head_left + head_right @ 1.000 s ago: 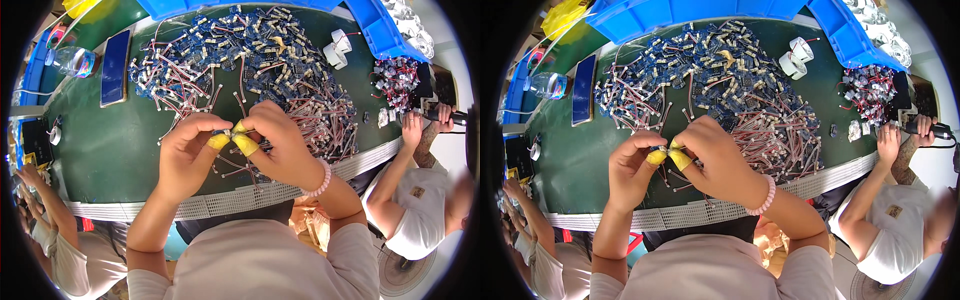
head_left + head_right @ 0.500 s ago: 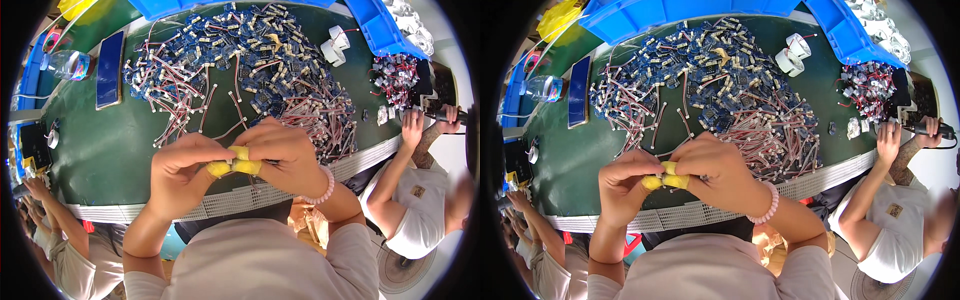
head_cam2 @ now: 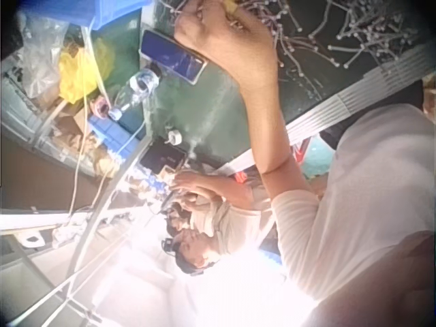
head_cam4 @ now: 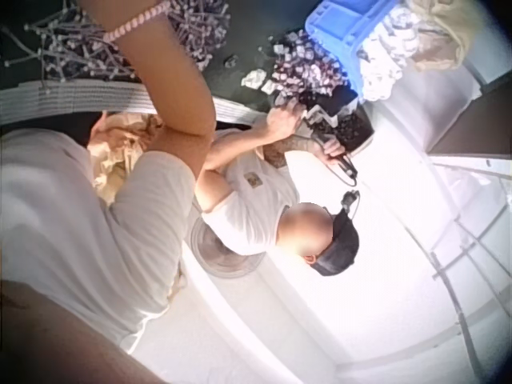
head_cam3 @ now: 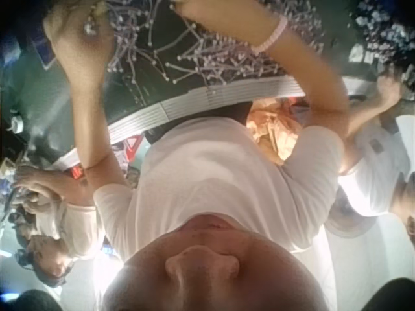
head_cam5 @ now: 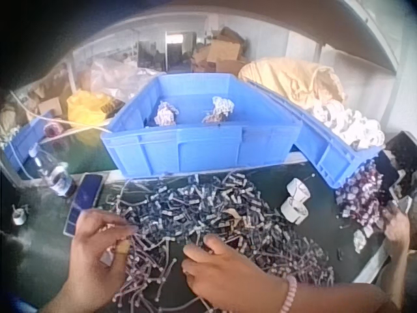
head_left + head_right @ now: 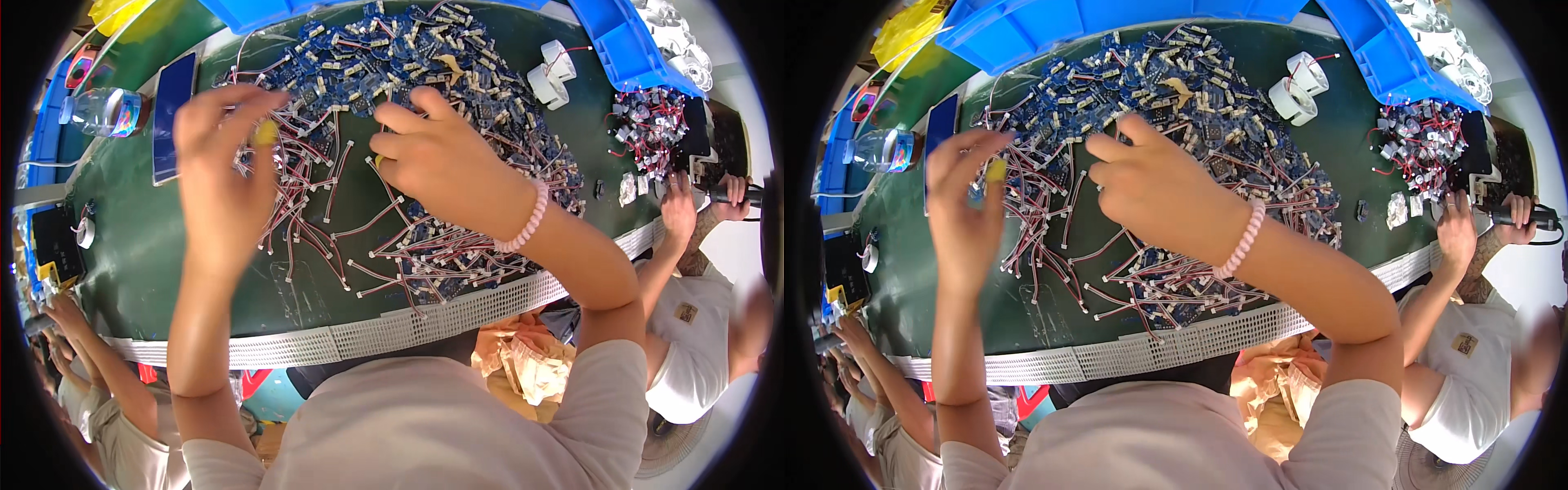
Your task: Assembling small electronic components by applying adhesive tape.
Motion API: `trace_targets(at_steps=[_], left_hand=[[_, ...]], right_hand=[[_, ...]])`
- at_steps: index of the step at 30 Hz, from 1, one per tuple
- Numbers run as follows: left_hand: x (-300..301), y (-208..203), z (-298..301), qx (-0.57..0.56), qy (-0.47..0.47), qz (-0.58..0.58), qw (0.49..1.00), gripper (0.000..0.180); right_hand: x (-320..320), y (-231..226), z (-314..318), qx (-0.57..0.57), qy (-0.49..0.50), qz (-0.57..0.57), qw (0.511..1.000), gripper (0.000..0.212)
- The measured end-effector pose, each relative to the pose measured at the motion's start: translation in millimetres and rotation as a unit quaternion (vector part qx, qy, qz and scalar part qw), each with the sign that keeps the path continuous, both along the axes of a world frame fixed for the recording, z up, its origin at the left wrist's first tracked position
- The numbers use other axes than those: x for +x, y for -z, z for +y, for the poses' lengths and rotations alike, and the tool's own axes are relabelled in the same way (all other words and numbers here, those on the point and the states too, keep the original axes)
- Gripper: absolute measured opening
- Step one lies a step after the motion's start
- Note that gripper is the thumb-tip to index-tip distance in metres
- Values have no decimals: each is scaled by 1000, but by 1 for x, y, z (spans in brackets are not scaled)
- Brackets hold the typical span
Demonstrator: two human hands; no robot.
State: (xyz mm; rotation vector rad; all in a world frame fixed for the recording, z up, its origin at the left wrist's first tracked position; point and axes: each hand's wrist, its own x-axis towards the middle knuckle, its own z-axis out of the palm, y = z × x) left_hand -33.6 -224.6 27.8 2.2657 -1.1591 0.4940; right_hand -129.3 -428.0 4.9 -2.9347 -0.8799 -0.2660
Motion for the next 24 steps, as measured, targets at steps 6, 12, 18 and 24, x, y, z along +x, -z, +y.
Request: trace_targets(at_steps=[6, 12, 18, 24], left_hand=[[-52, 29, -34, -43, 101, 116, 987, 22], [-51, 46, -55, 34, 169, 177, 969, 23], [-47, 34, -48, 99, 164, 265, 945, 36], [-64, 24, -19, 73, 169, 345, 920, 40]], right_hand=[[14, 13, -21, 258, 12, -30, 966, 15], [-23, -10, -41, 722, 64, -40, 687, 12], [-76, -1, -24, 775, 126, 56, 617, 13], [-89, 10, 22, 679, 241, 108, 685, 17]])
